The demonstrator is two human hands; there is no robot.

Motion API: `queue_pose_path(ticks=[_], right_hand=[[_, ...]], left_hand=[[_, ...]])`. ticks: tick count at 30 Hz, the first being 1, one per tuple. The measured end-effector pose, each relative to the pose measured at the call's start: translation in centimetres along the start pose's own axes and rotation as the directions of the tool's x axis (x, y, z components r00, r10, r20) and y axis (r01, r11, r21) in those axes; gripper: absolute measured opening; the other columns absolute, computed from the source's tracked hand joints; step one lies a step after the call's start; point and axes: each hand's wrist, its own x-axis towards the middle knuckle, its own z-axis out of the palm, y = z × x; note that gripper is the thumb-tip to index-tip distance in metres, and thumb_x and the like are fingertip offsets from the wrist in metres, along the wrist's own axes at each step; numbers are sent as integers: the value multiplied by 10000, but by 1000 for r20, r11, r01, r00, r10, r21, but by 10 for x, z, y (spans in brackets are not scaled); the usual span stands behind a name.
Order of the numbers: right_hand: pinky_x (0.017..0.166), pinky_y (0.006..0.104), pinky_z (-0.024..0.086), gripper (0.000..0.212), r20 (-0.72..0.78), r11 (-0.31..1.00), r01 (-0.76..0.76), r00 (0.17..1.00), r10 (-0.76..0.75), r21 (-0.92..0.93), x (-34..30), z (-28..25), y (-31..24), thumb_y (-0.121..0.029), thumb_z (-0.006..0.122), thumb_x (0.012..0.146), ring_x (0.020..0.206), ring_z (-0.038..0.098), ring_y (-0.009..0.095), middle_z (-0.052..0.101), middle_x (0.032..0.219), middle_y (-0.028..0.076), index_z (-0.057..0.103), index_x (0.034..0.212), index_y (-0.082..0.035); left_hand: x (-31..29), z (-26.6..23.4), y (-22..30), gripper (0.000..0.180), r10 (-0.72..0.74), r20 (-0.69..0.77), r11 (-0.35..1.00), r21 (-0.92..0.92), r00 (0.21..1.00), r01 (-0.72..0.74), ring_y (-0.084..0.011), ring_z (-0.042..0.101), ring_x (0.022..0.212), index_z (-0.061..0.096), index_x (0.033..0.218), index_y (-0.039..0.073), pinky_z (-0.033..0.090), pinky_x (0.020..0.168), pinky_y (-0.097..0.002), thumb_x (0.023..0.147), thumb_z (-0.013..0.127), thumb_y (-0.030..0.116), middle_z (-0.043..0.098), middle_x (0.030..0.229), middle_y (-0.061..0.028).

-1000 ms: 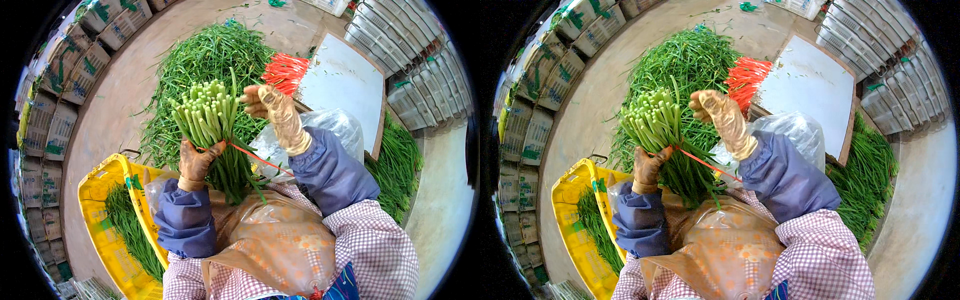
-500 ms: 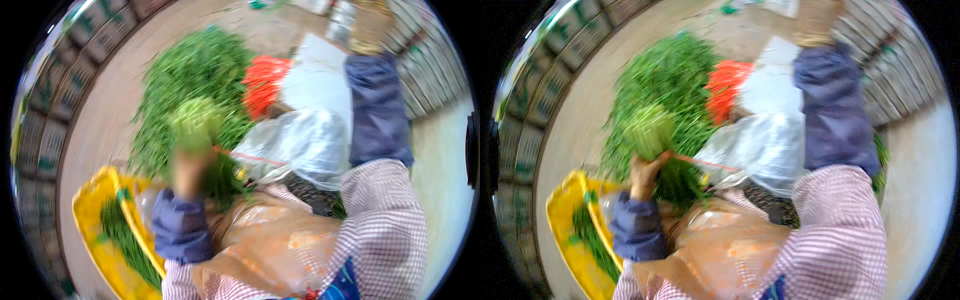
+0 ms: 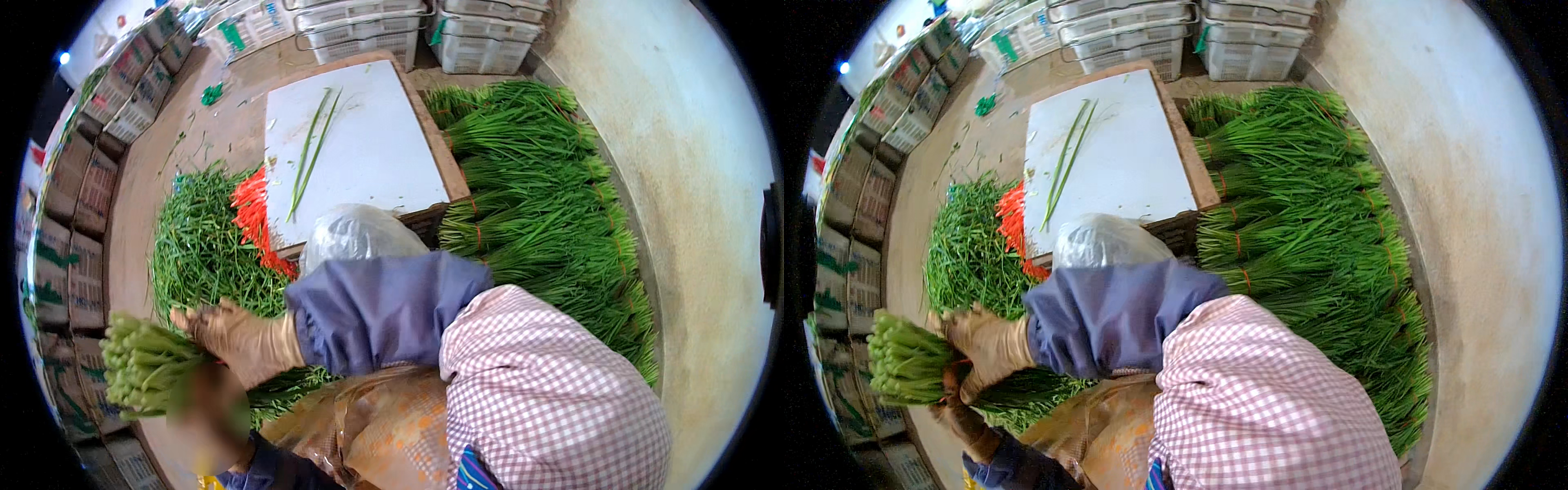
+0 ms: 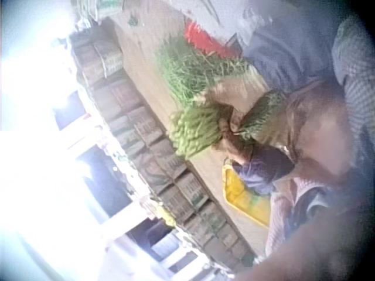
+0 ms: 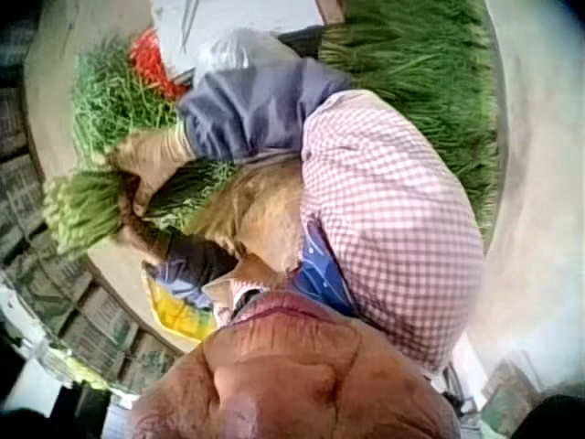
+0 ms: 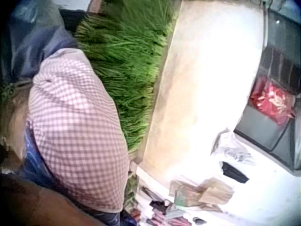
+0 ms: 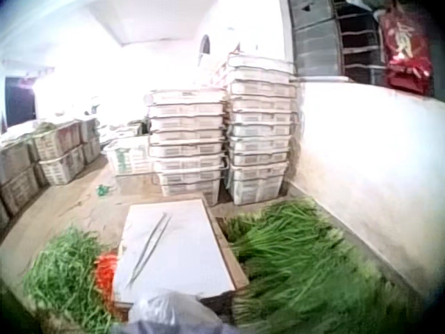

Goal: The person sorts through bunches of greens in a yellow crate, aligns them on a small white board, and secures each bundle with a red tie before placing it on a stack.

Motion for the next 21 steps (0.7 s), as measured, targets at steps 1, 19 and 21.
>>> queue_pose_path(ticks=[1, 19, 21], right_hand=[[1113, 515, 203, 1317, -216, 983, 164, 966, -144, 77, 10, 31, 9, -549, 846, 522, 1322, 350, 403, 395, 1367, 281, 135, 1471, 23], [864, 361, 550, 497, -824, 881, 472, 493, -277, -14, -199, -397, -1, -197, 781, 781, 975, 629, 220, 639, 1049, 70, 547, 1198, -58], [859, 384, 547, 490, -847, 938, 347, 494, -197, -16, -237, -443, 10, -163, 793, 774, 957, 628, 214, 644, 1051, 68, 561, 1195, -71]], left_hand=[[9, -5, 4, 309, -168, 160, 925, -316, 973, 212, -263, 612, 880, 612, 1050, 74, 496, 778, -372, 789, 700, 215, 620, 1014, -105], [164, 55, 137, 991, 382, 476, 367, -865, 792, 342, -327, 434, 1293, 236, 1498, 93, 376, 1051, -419, 725, 830, 269, 462, 1378, -221], [160, 61, 126, 852, 316, 663, 384, -744, 679, 547, -318, 445, 1280, 282, 1475, 61, 394, 1039, -415, 791, 769, 205, 452, 1391, -207]])
